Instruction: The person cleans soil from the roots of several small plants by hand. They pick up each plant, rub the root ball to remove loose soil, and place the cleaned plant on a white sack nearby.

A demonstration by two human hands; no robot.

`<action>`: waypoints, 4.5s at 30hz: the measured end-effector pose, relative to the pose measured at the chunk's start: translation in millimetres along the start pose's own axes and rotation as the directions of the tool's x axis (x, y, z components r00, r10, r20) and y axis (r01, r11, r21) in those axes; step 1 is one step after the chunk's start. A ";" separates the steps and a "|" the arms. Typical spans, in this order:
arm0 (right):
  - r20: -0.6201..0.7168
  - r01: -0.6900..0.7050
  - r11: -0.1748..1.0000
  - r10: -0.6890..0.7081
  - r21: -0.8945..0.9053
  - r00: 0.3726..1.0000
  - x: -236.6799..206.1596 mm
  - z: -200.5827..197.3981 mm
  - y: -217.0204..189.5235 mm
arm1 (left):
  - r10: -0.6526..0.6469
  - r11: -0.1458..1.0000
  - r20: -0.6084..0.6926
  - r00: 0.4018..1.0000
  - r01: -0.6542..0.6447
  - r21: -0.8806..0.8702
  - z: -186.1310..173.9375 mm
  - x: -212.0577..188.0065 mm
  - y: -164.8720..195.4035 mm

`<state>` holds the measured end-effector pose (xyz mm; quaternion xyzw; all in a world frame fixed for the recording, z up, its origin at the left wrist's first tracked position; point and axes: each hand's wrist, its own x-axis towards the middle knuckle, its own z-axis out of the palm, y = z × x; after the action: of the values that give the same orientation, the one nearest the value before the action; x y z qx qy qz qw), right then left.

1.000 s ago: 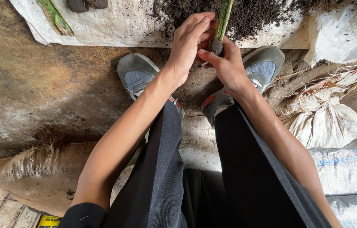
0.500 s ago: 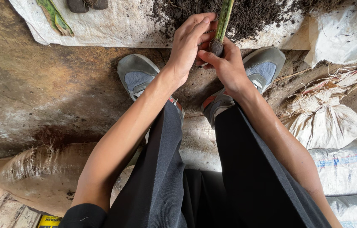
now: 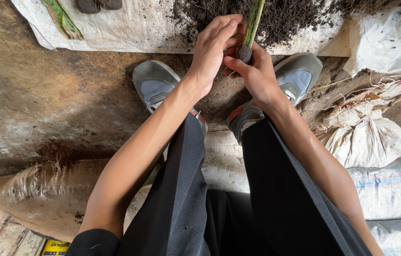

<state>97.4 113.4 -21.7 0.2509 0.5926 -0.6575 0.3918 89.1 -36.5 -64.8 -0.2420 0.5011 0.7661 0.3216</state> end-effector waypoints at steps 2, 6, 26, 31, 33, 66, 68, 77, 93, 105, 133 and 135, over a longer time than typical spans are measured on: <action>-0.002 -0.001 1.000 0.001 0.009 1.000 -0.6 0.2 -0.2 | 0.011 1.000 0.007 1.000 -0.011 -0.001 0.1 0.1 -1.1; -0.009 -0.008 1.000 0.009 0.019 1.000 -1.4 0.9 -1.0 | 0.005 1.000 0.002 1.000 -0.005 -0.001 0.9 0.1 -2.4; -0.008 0.005 1.000 -0.005 0.005 1.000 -0.5 0.8 0.1 | -0.006 1.000 0.007 1.000 0.006 -0.018 1.8 -1.1 1.9; -0.004 0.003 1.000 -0.003 -0.015 1.000 -0.5 0.6 -1.1 | -0.006 1.000 0.005 1.000 0.006 -0.018 1.5 -1.0 2.1; 0.003 0.018 1.000 -0.018 -0.004 1.000 -0.4 0.7 -1.7 | -0.005 1.000 0.010 1.000 0.005 -0.025 1.5 -0.2 1.6; 0.004 0.009 1.000 -0.009 -0.009 1.000 -1.3 0.2 -2.1 | -0.001 1.000 0.002 1.000 0.001 0.000 2.5 -1.3 2.3; -0.001 0.002 1.000 -0.002 -0.017 1.000 -0.8 -0.1 -2.2 | -0.005 1.000 0.003 1.000 0.005 0.001 2.6 -1.6 3.0; 0.001 0.012 1.000 -0.012 -0.016 1.000 -0.7 -1.1 -0.6 | -0.003 1.000 -0.002 1.000 0.003 0.016 3.4 -0.9 2.7; 0.006 0.015 1.000 -0.015 -0.011 1.000 -1.4 -1.1 -0.4 | -0.001 1.000 0.004 1.000 0.001 -0.006 2.5 -0.9 0.2; 0.000 0.010 0.999 -0.010 -0.032 1.000 -1.6 -0.6 -0.5 | -0.009 1.000 0.001 1.000 0.009 0.008 1.9 -1.3 -0.5; -0.030 0.340 0.929 -0.348 -0.149 0.937 -14.9 -8.1 -18.9 | 0.356 0.932 0.251 0.900 -0.362 -0.023 52.2 19.9 38.6; 0.009 0.514 0.826 -0.526 -0.231 0.850 -25.6 -5.9 -27.0 | 0.078 0.956 0.160 0.984 -0.119 0.267 62.4 12.1 35.8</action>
<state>89.2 124.5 13.4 0.0520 0.7195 -0.6607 0.2074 51.5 13.8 -27.6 -0.1121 0.5888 0.7200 0.3498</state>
